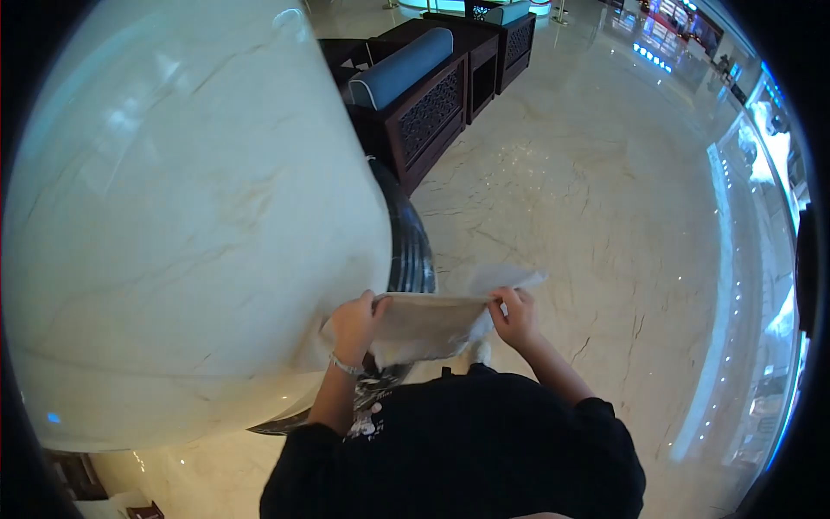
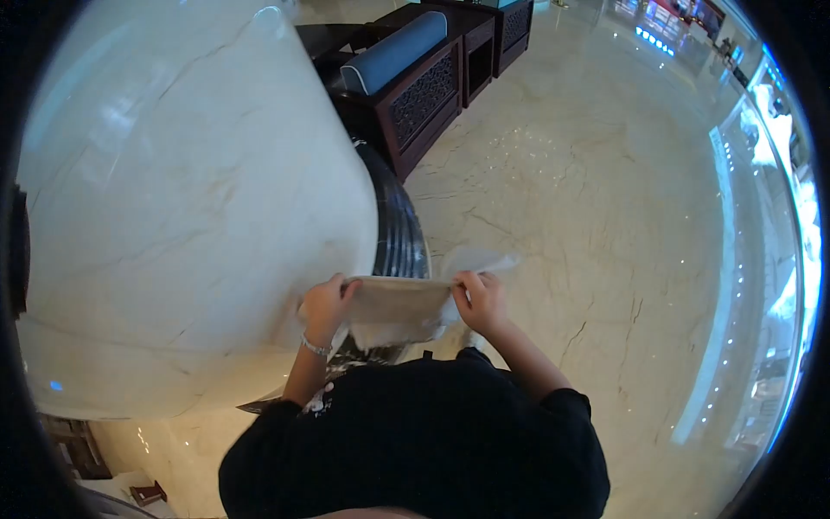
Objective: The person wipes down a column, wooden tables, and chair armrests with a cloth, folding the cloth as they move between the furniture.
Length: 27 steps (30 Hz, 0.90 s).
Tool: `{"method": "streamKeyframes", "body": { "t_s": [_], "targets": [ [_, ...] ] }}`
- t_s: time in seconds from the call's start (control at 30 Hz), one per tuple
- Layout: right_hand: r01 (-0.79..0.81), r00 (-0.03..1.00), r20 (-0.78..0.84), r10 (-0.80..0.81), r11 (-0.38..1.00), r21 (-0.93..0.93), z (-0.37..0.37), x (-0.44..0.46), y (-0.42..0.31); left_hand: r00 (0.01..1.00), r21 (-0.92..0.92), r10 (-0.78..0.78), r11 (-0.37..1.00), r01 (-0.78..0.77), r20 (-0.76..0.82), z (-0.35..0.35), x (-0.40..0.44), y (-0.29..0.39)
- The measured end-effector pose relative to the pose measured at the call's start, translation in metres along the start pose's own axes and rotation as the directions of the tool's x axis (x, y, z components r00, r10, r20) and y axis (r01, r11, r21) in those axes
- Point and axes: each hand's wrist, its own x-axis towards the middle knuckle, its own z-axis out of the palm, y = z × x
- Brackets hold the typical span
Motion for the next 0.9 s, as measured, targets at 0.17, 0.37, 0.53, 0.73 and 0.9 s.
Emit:
{"method": "streamKeyframes", "body": {
  "t_s": [0.17, 0.37, 0.53, 0.73, 0.9],
  "targets": [
    [-0.348, 0.933, 0.088, 0.348, 0.937, -0.014, -0.041, 0.017, 0.12, 0.987, -0.003, 0.16, 0.987, -0.16, 0.002, 0.081, 0.099, 0.07],
    [-0.456, 0.878, 0.145, 0.456, 0.889, -0.035, -0.033, 0.082, 0.23, 0.976, -0.001, 0.207, 0.978, -0.208, -0.061, 0.129, 0.189, 0.095],
    [-0.429, 0.88, 0.177, 0.441, 0.897, -0.103, 0.001, 0.188, 0.324, 0.964, -0.064, 0.032, 0.998, -0.015, 0.266, 0.192, 0.285, 0.084],
    [-0.27, 0.928, 0.208, 0.308, 0.943, -0.192, -0.003, 0.331, 0.446, 0.865, -0.243, 0.116, 0.97, 0.007, 0.488, 0.305, 0.466, 0.09],
    [-0.407, 0.899, 0.034, 0.438, 0.859, -0.311, -0.047, 0.421, 0.557, 0.884, -0.318, 0.268, 0.937, -0.146, 0.383, 0.319, 0.66, 0.162]
  ]
}}
